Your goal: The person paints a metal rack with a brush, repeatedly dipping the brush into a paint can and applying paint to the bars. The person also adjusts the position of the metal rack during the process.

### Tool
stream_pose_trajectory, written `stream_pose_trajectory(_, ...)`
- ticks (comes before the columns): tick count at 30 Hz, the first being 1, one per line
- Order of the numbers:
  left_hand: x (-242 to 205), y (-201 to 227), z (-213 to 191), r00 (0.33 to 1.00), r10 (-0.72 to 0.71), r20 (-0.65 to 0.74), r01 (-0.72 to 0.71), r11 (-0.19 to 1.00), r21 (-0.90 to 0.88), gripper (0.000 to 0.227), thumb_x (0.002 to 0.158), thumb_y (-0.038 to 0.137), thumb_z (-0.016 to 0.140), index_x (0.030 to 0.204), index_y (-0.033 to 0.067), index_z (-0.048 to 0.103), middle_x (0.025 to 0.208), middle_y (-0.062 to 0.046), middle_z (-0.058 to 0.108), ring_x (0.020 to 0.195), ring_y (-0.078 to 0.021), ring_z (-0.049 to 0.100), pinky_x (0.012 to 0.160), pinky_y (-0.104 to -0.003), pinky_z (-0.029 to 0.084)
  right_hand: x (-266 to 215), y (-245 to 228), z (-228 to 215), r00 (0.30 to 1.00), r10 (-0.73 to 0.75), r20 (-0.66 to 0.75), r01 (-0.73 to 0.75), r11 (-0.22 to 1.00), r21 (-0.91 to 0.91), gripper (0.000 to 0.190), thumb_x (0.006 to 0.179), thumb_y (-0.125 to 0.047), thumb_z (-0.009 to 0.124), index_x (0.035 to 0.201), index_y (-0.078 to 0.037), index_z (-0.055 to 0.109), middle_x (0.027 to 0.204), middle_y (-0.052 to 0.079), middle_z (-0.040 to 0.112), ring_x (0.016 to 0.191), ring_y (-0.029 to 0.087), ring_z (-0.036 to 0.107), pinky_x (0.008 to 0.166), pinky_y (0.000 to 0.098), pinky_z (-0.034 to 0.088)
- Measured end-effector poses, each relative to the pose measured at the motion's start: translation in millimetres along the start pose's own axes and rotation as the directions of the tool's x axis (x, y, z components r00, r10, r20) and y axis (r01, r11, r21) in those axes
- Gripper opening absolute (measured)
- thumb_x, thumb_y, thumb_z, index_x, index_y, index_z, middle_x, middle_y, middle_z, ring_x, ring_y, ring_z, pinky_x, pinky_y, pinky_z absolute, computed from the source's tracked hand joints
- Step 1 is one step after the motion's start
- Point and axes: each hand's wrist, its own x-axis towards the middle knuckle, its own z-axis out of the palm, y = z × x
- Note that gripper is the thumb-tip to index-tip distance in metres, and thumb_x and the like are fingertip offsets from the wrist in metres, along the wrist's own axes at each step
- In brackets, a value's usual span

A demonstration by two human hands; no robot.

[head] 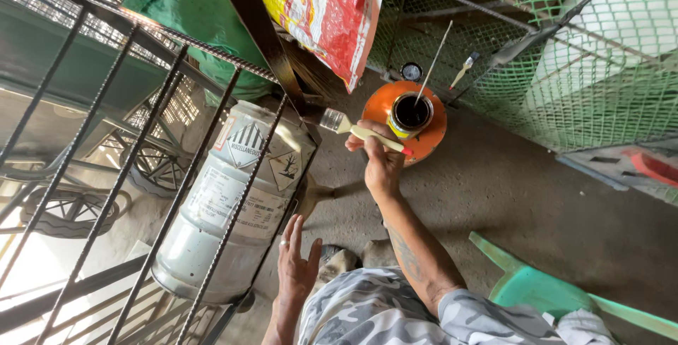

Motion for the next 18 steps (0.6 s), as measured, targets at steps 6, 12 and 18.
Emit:
stream_pose_trajectory(6,-8.6,0.9,0.0,0.999,-0.025,0.027,0.025,1.0,0.005,0.068,0.091,0.023,0.071,0.151,0.0073,0.042,0.154,-0.019,0.045,0.139,-0.0399,0.047,0.11,-0.047,0.043,38.7,-53.2,25.5,0.981,-0.141,0.135,0.161,0.974,-0.156,0.024,0.11,-0.013,0.054,0.125,0.004,0.063,0.097,0.011,0.069,0.085,0.017,0.067,0.08,0.0325,0.059)
stream_pose_trajectory(12,-16.1,18.3,-3.9,0.992,-0.104,0.072,0.105,0.994,-0.019,0.071,0.087,0.023,0.073,0.15,0.012,0.042,0.154,-0.016,0.044,0.138,-0.0374,0.047,0.107,-0.045,0.044,80.1,-118.8,70.9,0.937,-0.268,0.224,0.3,0.945,-0.128,0.021,0.109,-0.012,0.054,0.119,0.003,0.065,0.097,0.011,0.069,0.083,0.016,0.067,0.078,0.0308,0.058)
stream_pose_trajectory(18,-21.9,19.0,-3.2,0.986,-0.138,0.091,0.141,0.99,-0.029,0.071,0.089,0.023,0.073,0.151,0.0154,0.04,0.154,-0.013,0.043,0.138,-0.0357,0.046,0.109,-0.044,0.043,102.5,-162.6,95.2,0.911,-0.332,0.245,0.363,0.927,-0.095,0.02,0.108,-0.009,0.055,0.118,0.005,0.064,0.098,0.012,0.068,0.08,0.016,0.068,0.072,0.0289,0.057)
